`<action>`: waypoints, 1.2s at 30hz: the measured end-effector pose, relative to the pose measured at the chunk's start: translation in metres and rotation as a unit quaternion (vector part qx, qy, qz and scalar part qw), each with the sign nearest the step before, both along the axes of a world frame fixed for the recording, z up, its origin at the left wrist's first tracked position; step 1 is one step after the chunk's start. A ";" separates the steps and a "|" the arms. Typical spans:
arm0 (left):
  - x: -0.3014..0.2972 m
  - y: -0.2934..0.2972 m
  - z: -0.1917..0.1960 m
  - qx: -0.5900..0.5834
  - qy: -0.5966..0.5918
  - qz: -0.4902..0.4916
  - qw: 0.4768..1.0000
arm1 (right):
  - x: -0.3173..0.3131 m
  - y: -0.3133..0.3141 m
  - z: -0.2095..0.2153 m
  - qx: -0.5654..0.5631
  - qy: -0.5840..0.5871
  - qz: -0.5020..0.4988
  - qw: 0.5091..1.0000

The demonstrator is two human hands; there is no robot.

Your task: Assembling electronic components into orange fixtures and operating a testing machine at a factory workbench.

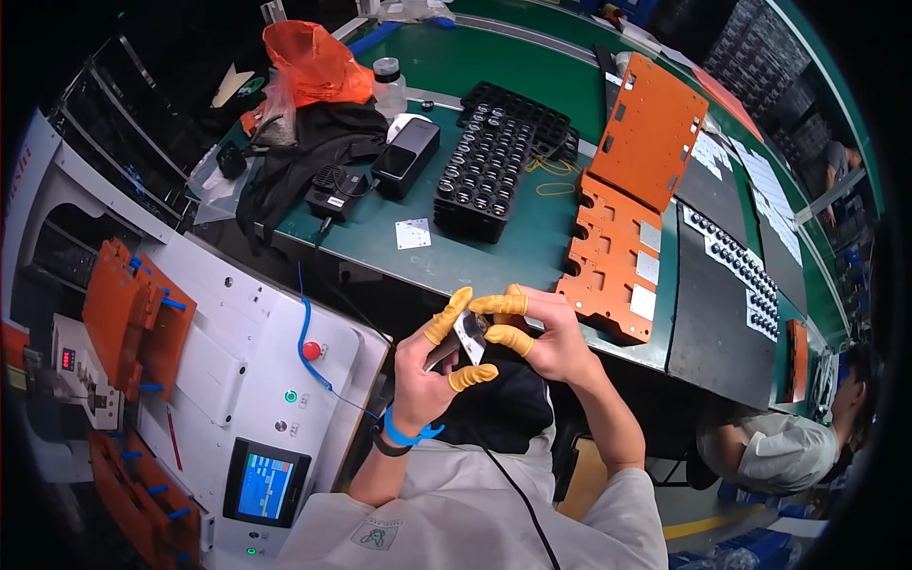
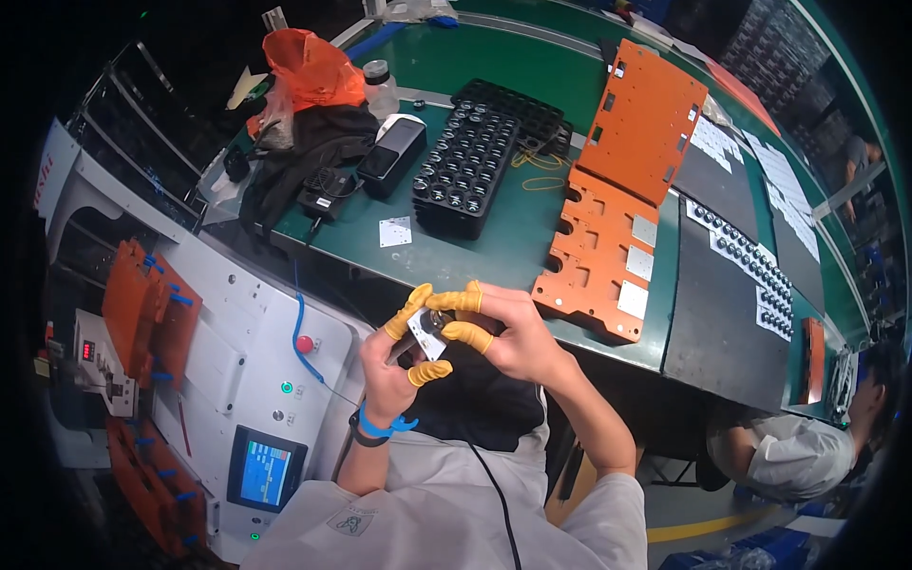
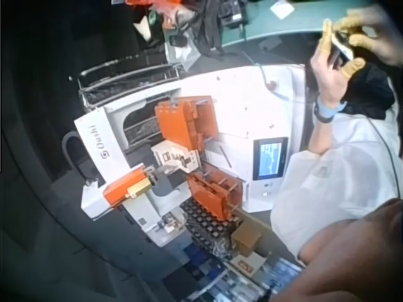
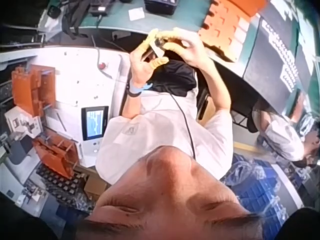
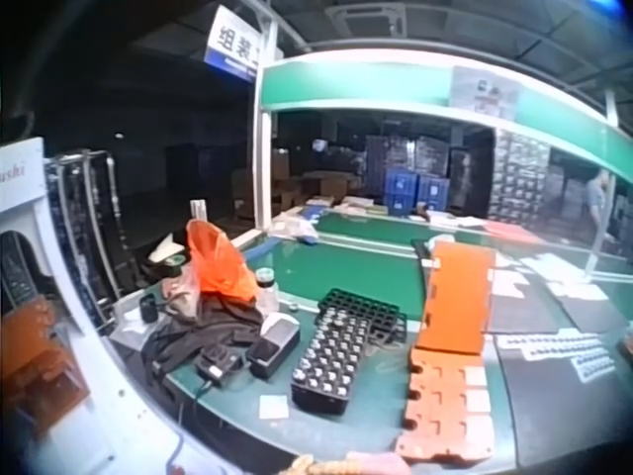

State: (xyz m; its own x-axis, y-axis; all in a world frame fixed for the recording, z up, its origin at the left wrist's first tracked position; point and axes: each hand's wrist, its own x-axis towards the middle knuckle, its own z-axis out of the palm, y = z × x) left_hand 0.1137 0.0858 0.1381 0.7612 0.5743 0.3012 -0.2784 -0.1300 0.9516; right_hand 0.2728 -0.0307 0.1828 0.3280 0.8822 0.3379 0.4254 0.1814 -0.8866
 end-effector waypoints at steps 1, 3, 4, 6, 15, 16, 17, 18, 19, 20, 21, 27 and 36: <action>0.000 -0.001 0.000 0.003 0.008 -0.006 1.000 | 0.000 -0.003 0.000 -0.005 -0.006 0.008 1.000; 0.001 -0.001 -0.002 0.009 0.012 -0.014 1.000 | 0.000 -0.007 -0.005 -0.003 -0.014 0.002 1.000; 0.001 -0.001 -0.003 0.016 0.016 -0.022 1.000 | 0.001 -0.009 -0.007 -0.001 -0.022 -0.005 1.000; 0.001 -0.001 -0.005 0.002 0.014 -0.041 0.999 | 0.002 -0.011 -0.015 0.021 -0.025 -0.009 0.999; 0.011 -0.009 0.000 -0.147 0.023 -0.121 0.981 | 0.003 -0.024 -0.025 0.010 0.005 -0.049 0.999; 0.012 -0.010 0.000 -0.139 0.023 -0.114 0.983 | 0.002 -0.025 -0.026 0.010 0.004 -0.057 0.998; 0.013 -0.012 0.000 -0.140 0.023 -0.116 0.983 | 0.001 -0.026 -0.026 0.010 0.004 -0.059 0.998; 0.014 -0.014 0.000 -0.168 0.042 -0.111 0.979 | 0.000 -0.026 -0.025 0.011 -0.028 -0.065 0.997; 0.015 -0.016 0.001 -0.196 0.060 -0.105 0.973 | 0.000 -0.028 -0.025 0.013 -0.059 -0.071 0.996; 0.018 -0.020 0.002 -0.213 0.042 -0.093 0.972 | 0.002 -0.031 -0.028 -0.006 -0.091 -0.070 0.993; 0.018 -0.018 -0.002 -0.213 0.043 -0.096 0.971 | 0.003 -0.033 -0.028 -0.007 -0.091 -0.073 0.993; 0.032 -0.027 0.003 -0.193 0.090 -0.099 0.972 | -0.004 -0.041 -0.027 0.016 -0.349 -0.174 0.921; 0.056 -0.039 0.002 -0.039 0.054 -0.086 0.994 | -0.008 -0.062 -0.042 0.065 -0.222 -0.319 0.919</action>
